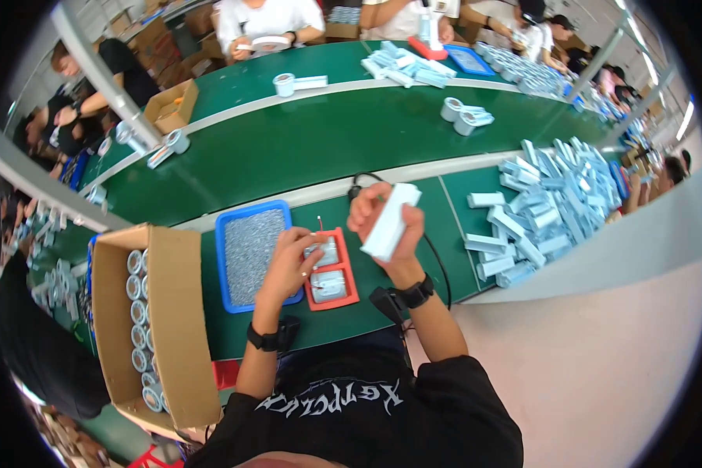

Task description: The person takes a motor from a box, places it into a jig, and fits a plastic housing over it. They then pick up a screw from a tray and use a power screwdriver to drive it into the assembly, repeating the process for a second unit.

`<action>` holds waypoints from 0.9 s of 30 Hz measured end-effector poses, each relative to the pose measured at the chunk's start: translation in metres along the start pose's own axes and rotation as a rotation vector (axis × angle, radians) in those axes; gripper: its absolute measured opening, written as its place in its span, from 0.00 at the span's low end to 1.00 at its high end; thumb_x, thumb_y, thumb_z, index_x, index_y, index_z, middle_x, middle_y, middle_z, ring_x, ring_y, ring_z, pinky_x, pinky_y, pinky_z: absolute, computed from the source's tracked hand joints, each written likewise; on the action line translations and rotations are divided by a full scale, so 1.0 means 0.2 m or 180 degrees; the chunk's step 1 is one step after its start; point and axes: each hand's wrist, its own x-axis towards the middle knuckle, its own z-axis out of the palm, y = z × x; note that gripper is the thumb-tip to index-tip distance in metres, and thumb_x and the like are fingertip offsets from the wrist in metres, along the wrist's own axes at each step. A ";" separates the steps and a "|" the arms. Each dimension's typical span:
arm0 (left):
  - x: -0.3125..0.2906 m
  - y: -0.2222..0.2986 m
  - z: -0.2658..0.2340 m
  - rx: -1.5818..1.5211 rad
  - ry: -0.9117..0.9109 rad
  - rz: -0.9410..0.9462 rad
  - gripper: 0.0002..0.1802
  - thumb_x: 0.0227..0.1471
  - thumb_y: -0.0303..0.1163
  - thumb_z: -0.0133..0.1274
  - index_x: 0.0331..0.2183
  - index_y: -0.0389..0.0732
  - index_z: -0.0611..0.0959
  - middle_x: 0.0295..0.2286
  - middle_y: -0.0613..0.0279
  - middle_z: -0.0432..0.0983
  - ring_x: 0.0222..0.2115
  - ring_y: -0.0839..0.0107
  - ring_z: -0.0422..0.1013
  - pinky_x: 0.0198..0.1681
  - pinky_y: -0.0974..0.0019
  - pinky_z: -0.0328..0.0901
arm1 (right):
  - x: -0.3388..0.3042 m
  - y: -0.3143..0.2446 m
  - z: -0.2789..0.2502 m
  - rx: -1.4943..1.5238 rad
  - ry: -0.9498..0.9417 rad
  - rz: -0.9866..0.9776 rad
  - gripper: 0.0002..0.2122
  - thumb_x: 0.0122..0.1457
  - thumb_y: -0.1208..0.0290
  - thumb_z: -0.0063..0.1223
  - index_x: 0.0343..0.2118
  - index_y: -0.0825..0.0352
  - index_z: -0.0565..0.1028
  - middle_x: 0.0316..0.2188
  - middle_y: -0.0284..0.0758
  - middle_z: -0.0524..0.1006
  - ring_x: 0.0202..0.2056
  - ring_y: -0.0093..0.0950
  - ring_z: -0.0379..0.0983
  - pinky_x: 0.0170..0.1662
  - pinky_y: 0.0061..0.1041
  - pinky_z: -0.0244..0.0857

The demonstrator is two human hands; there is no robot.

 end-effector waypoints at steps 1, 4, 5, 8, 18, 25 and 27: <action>0.00 0.00 0.01 -0.0018 0.0049 0.0100 0.14 0.48 0.28 0.57 0.40 0.37 0.80 0.35 0.55 0.71 0.38 0.58 0.66 0.44 0.60 0.63 | 0.00 0.01 -0.03 0.0298 0.0316 0.0043 0.21 0.50 0.61 0.59 0.43 0.66 0.66 0.25 0.30 0.66 0.21 0.19 0.63 0.21 0.18 0.59; 0.01 0.02 0.02 -0.0059 0.0158 0.0254 0.11 0.50 0.26 0.55 0.38 0.37 0.81 0.32 0.56 0.71 0.32 0.62 0.67 0.40 0.62 0.64 | 0.03 -0.04 -0.12 -0.0595 0.0191 0.0652 0.22 0.50 0.61 0.59 0.43 0.66 0.66 0.28 0.32 0.68 0.24 0.22 0.66 0.24 0.20 0.63; 0.01 0.03 0.01 -0.0322 0.0043 0.0018 0.10 0.51 0.26 0.54 0.37 0.37 0.81 0.31 0.57 0.72 0.31 0.65 0.67 0.38 0.64 0.65 | 0.03 -0.05 -0.14 -0.1039 0.0134 0.0969 0.22 0.49 0.61 0.60 0.43 0.66 0.66 0.29 0.33 0.69 0.26 0.23 0.67 0.26 0.21 0.65; 0.03 0.04 -0.02 -0.0871 -0.0203 -0.0527 0.08 0.53 0.25 0.52 0.37 0.37 0.81 0.29 0.59 0.73 0.28 0.71 0.68 0.35 0.68 0.65 | 0.03 -0.09 -0.17 -0.1291 -0.0029 0.0858 0.23 0.49 0.61 0.59 0.44 0.67 0.65 0.34 0.35 0.70 0.31 0.26 0.70 0.34 0.25 0.68; 0.01 -0.02 0.00 -0.2402 -0.0096 -0.0673 0.14 0.60 0.25 0.41 0.42 0.30 0.79 0.33 0.60 0.77 0.30 0.77 0.70 0.37 0.72 0.67 | 0.11 -0.03 -0.11 -0.0228 0.0071 -0.0066 0.24 0.53 0.68 0.52 0.52 0.69 0.61 0.50 0.42 0.69 0.52 0.38 0.67 0.57 0.37 0.60; 0.00 -0.03 0.00 -0.2548 -0.0145 -0.0884 0.14 0.61 0.26 0.43 0.42 0.31 0.79 0.34 0.61 0.77 0.30 0.78 0.70 0.37 0.73 0.67 | 0.07 0.01 -0.12 -0.0377 0.0291 0.0171 0.22 0.59 0.71 0.44 0.55 0.71 0.59 0.49 0.43 0.69 0.54 0.37 0.66 0.58 0.36 0.59; 0.00 -0.02 0.01 -0.2461 -0.0158 -0.0801 0.13 0.60 0.27 0.43 0.42 0.31 0.79 0.34 0.62 0.77 0.30 0.78 0.69 0.36 0.73 0.66 | 0.05 0.02 -0.10 -0.1298 0.0288 0.0124 0.22 0.61 0.70 0.43 0.56 0.71 0.58 0.49 0.43 0.69 0.54 0.37 0.67 0.58 0.36 0.59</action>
